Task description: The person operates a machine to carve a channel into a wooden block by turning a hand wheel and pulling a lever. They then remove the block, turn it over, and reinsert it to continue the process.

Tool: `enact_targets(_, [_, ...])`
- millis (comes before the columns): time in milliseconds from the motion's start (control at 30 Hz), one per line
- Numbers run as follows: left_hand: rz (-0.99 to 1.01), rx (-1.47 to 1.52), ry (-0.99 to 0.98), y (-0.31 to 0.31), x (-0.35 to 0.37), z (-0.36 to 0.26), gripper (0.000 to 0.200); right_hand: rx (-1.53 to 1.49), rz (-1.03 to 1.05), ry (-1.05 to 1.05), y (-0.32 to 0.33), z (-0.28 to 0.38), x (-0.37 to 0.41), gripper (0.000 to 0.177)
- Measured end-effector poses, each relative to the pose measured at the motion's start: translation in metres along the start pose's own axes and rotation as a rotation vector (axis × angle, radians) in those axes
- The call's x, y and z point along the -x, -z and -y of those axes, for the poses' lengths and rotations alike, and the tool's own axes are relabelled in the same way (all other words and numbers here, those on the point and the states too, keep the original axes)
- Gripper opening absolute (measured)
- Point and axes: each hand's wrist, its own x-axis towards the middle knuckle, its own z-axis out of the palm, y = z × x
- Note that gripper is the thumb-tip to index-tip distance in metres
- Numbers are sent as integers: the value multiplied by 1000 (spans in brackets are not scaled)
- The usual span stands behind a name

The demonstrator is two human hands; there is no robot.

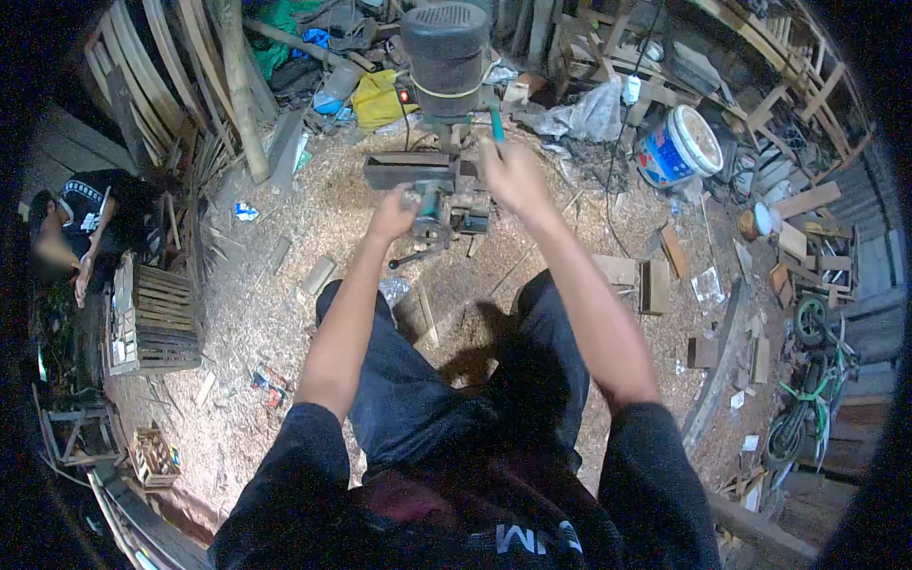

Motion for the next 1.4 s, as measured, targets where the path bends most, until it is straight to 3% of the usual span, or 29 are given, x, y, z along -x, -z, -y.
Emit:
enact_targets(67, [135, -122, -20, -14, 0, 19, 47, 308, -76, 105, -7, 13, -34, 43])
enact_targets(100, [296, -198, 135, -1, 4, -6, 47, 594, -428, 364, -34, -35, -51, 40])
enact_targets(167, [279, -165, 96, -52, -3, 58, 47, 426, 20, -33, -21, -21, -43, 37])
enact_targets(233, [172, -258, 13, -71, 4, 75, 48, 548, 109, 123, -26, -27, -9, 32])
enact_targets(333, [305, -186, 182, -84, 6, 87, 47, 252, 71, -292, -37, -29, 5, 30])
enact_targets(367, [229, -53, 217, -85, 10, 82, 43, 320, -29, -216, -52, -48, 10, 31])
enact_targets(500, [152, -56, 270, -78, 13, 60, 33, 200, -89, -201, -87, -77, 40, 42])
enact_targets(733, [8, -33, 127, -94, 19, 75, 29, 211, -164, -296, -154, -148, 63, 58])
enact_targets(833, [-31, -19, 113, -91, 18, 69, 28, 145, -303, -70, -183, -189, 62, 61])
enact_targets(933, [-37, 8, 96, -85, 19, 59, 27, 193, -301, -124, -209, -219, 58, 60])
enact_targets(967, [-53, 40, 74, -87, 18, 63, 27, 137, -207, -281, -215, -225, 58, 57])
enact_targets(1067, [-73, 4, 64, -92, 18, 67, 28, 183, -348, -57, -229, -247, 55, 55])
enact_targets(1333, [22, 119, 104, -93, 24, 84, 40, 40, -260, -200, -201, -200, 63, 54])
enact_targets(1400, [26, 85, 88, -86, 30, 77, 44, 46, -285, -66, -175, -174, 69, 52])
